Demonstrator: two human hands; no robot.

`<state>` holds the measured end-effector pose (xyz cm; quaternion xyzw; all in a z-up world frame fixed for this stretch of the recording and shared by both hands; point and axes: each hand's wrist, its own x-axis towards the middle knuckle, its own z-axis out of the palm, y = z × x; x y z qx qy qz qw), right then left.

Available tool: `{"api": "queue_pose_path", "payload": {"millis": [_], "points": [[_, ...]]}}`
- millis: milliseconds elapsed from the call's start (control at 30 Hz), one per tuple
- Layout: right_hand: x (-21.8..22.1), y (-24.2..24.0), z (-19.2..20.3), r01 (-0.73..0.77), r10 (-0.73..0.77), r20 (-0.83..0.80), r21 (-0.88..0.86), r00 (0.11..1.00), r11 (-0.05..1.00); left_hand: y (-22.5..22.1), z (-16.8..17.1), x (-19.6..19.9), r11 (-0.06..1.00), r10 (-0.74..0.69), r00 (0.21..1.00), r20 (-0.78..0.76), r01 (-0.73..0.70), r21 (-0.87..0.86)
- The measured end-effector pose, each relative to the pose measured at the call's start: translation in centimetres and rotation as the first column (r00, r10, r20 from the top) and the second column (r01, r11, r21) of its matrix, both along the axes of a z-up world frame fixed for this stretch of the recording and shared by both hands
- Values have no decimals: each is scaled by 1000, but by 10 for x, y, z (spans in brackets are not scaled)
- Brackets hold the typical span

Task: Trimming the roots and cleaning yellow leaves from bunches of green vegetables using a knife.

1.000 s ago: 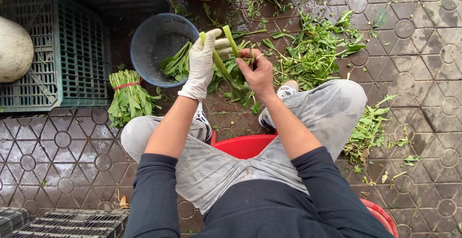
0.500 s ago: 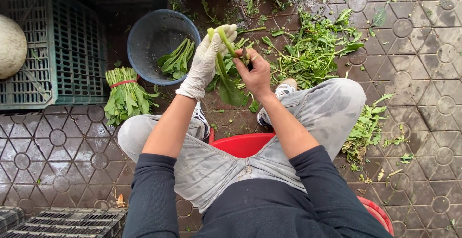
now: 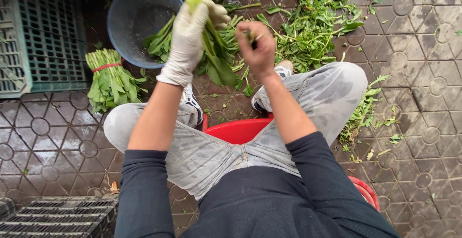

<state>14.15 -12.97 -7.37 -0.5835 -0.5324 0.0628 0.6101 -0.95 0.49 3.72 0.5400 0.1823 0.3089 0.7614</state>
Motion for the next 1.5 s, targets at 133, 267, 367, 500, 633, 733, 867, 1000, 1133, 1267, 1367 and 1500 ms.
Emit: {"api": "queue_pose_path", "payload": {"millis": [133,267,367,500,633,733,867,1000,1133,1267,1367,1500], "points": [[72,-2,-45,380,-415,-763,-240,495,894,34,25,-31,985,166,985,37,-167,34],[79,-1,-93,123,-754,-648,-744,105,656,73,7,-76,934,356,929,98,-354,-37],[68,14,-146,-35,-725,-661,-743,194,668,78,27,-105,911,411,884,222,-410,-54],[65,25,-224,-160,-795,-436,-899,421,408,85,47,-119,829,552,813,188,-559,-15],[68,26,-328,-46,-605,-163,-978,780,204,79,76,-126,790,613,784,-95,-611,57],[56,32,-331,27,-500,-58,-987,864,161,84,70,-137,806,591,785,-188,-586,88],[54,26,-322,-37,-528,-164,-970,833,242,85,77,-120,778,618,760,-203,-627,21],[52,31,-218,-196,-450,-356,-911,819,364,84,63,-112,850,527,849,-31,-527,9],[67,26,-177,-296,-120,-293,-955,948,-9,70,76,-97,863,504,860,-74,-504,20],[85,25,-220,-11,-117,-15,-999,993,33,61,95,-89,870,493,861,-125,-484,92],[75,34,-247,17,-200,7,-999,980,48,66,87,-101,867,496,860,-120,-485,111],[63,24,-314,104,-308,79,-992,948,65,71,80,-114,876,482,865,-142,-472,100]]}}
